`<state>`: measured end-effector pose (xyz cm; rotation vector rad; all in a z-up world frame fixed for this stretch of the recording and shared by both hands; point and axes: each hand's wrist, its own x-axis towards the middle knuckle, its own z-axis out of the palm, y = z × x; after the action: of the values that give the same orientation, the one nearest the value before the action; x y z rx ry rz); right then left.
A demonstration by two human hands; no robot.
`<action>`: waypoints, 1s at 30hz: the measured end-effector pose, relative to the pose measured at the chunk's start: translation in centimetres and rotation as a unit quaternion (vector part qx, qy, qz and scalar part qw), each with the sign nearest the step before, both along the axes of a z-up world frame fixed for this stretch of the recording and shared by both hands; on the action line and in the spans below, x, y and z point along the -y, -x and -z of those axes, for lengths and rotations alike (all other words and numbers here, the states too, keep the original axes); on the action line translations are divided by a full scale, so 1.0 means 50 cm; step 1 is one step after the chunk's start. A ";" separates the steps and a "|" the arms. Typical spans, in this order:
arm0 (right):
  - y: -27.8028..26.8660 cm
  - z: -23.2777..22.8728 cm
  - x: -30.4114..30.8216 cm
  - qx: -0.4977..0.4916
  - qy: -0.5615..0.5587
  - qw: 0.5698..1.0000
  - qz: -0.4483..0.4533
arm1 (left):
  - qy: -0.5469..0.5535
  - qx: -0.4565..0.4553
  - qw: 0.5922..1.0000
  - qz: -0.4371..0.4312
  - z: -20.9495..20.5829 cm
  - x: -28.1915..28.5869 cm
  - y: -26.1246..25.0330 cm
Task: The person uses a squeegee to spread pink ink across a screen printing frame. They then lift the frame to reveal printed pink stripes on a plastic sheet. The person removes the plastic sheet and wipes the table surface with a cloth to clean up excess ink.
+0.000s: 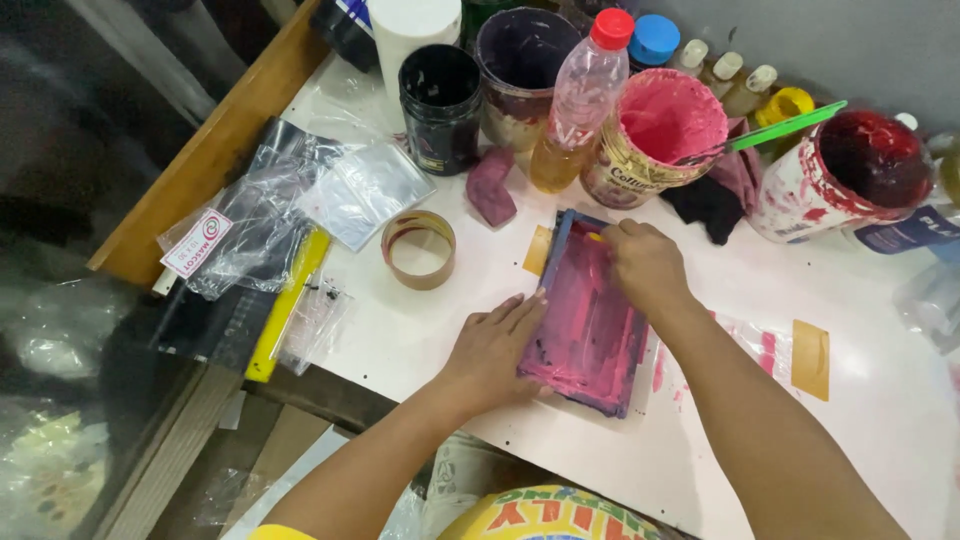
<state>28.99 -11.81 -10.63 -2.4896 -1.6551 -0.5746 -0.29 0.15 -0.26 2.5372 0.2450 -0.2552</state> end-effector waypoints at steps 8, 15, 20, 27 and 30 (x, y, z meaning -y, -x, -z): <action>0.238 -0.053 0.113 -0.100 0.002 0.986 -0.135 | -0.001 0.007 1.000 -0.003 0.035 0.001 0.001; 0.268 -0.075 0.154 -0.194 0.031 0.946 -0.259 | -0.018 0.008 1.000 0.008 0.043 0.001 -0.003; 0.245 -0.108 0.140 -0.220 0.072 0.926 -0.298 | -0.003 -0.008 1.000 0.008 0.021 0.001 0.000; 0.170 -0.084 0.173 -0.210 0.172 0.909 -0.315 | 0.001 0.003 1.000 0.014 0.032 -0.004 -0.001; 0.160 -0.123 0.159 -0.159 0.208 0.912 -0.317 | 0.008 -0.007 1.000 0.012 0.018 -0.004 -0.002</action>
<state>20.98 -19.77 -4.47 -1.8991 -2.4361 0.2679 -0.21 0.35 -1.16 2.5237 0.2167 -0.2846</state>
